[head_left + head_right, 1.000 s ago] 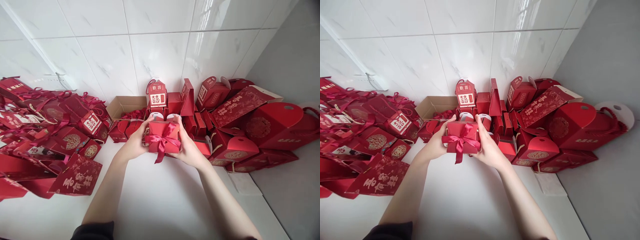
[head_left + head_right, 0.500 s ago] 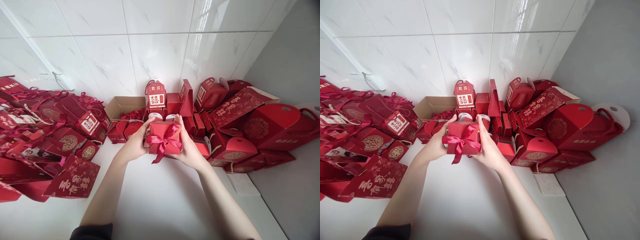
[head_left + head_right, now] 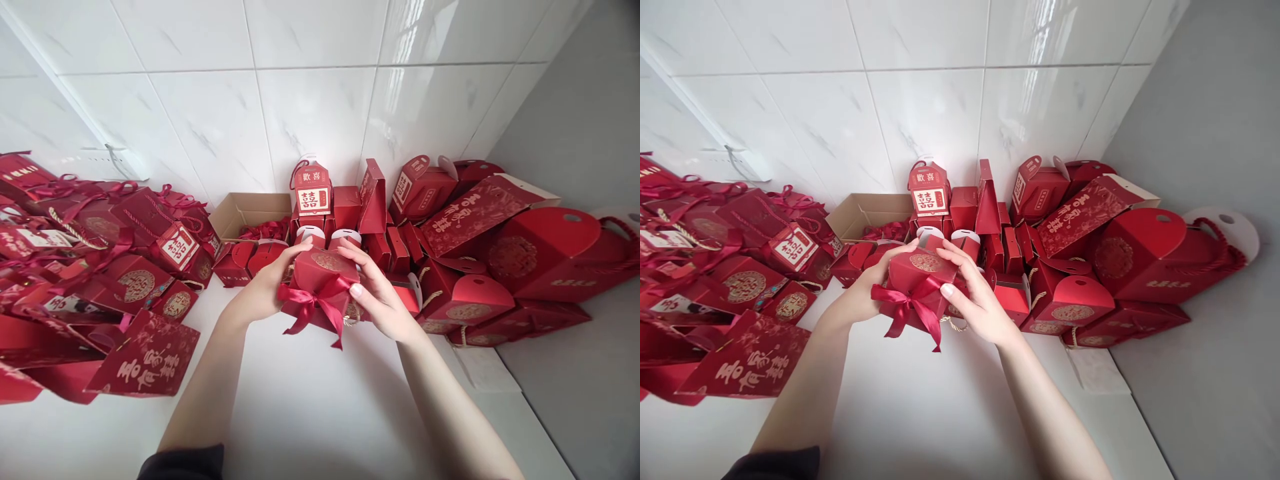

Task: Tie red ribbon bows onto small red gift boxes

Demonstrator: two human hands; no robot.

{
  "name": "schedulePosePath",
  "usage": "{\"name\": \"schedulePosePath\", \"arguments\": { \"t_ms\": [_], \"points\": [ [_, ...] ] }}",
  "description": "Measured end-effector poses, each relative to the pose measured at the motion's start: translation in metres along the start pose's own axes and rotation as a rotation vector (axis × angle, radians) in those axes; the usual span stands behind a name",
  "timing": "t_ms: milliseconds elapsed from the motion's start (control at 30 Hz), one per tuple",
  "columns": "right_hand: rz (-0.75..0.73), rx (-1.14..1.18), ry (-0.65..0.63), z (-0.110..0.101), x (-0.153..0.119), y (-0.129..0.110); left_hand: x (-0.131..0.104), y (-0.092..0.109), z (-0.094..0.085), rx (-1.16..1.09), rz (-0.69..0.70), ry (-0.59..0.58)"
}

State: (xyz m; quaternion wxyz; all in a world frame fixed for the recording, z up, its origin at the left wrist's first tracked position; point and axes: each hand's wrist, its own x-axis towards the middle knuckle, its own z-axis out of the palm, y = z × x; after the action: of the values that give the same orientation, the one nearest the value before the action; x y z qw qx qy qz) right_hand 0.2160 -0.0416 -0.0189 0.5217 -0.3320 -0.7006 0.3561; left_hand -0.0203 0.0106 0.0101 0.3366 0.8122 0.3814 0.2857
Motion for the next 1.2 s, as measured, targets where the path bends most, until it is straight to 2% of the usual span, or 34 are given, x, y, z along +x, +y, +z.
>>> {"name": "schedulePosePath", "arguments": {
  "t_ms": [133,233,367,533,600,733,833,933,1067,1200],
  "points": [
    [0.015,0.034,0.009,0.003,0.000,0.001,0.001,0.003,0.005,-0.032,-0.066,-0.017],
    [0.047,0.068,0.018,0.005,0.000,0.000,0.001,0.004,0.006,-0.041,-0.065,0.006],
    [0.083,0.088,0.043,0.006,-0.001,0.002,0.000,0.005,0.006,-0.051,-0.093,-0.022],
    [0.175,0.109,0.068,0.007,-0.002,0.006,0.000,0.000,0.004,-0.056,0.001,0.012],
    [0.176,0.106,0.097,0.007,-0.003,0.008,-0.001,-0.004,-0.002,-0.086,-0.018,0.017],
    [0.128,0.038,0.200,0.003,-0.002,0.010,-0.007,-0.015,-0.024,-0.199,-0.246,0.073],
    [0.130,0.060,0.197,-0.001,-0.002,0.010,-0.015,-0.026,-0.045,-0.320,-0.354,0.143],
    [0.122,0.094,0.167,-0.003,-0.002,0.008,-0.023,-0.035,-0.060,-0.372,-0.400,0.111],
    [0.129,0.085,0.127,-0.006,-0.004,0.004,-0.034,-0.031,-0.062,-0.332,-0.426,0.117],
    [0.172,0.076,0.070,-0.012,-0.008,0.001,-0.052,-0.009,-0.055,-0.336,-0.455,0.122]
  ]
}}
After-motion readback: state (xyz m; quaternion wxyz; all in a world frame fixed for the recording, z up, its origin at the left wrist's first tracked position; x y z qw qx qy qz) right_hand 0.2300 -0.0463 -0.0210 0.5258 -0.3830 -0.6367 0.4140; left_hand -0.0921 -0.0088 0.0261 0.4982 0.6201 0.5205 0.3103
